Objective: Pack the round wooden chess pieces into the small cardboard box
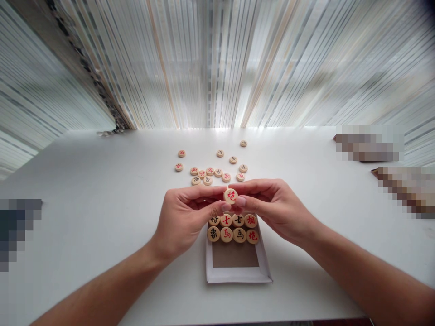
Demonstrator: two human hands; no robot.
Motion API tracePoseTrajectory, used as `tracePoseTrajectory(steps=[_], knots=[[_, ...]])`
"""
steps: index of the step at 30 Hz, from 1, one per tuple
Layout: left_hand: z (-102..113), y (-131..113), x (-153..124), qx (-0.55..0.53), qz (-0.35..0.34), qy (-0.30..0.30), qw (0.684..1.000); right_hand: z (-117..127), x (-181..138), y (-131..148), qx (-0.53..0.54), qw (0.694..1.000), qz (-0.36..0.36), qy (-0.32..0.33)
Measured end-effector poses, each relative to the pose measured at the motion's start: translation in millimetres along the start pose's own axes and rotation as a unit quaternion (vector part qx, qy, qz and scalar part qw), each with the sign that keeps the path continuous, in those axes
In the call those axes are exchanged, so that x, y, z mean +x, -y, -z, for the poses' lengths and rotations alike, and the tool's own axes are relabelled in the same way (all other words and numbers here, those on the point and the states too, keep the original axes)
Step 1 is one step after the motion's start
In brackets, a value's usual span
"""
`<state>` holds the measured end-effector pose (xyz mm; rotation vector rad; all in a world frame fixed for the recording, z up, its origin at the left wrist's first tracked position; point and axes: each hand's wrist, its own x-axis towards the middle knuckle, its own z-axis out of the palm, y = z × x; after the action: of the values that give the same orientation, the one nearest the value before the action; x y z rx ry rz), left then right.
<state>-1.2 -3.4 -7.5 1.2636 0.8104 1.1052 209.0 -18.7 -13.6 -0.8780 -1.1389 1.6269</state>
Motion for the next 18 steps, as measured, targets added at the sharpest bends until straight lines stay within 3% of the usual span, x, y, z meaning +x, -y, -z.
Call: tracePoseTrajectory(steps=[4,18], knots=[[-0.5,0.6,0.0,0.002,-0.003,-0.019,1.000,0.7,1.0,-1.4,0.005,1.000,-0.001,-0.012],[0.4,-0.4,-0.5,0.009,-0.006,0.001,1.000,0.5,1.9,-1.4,0.002,0.999,0.036,-0.025]])
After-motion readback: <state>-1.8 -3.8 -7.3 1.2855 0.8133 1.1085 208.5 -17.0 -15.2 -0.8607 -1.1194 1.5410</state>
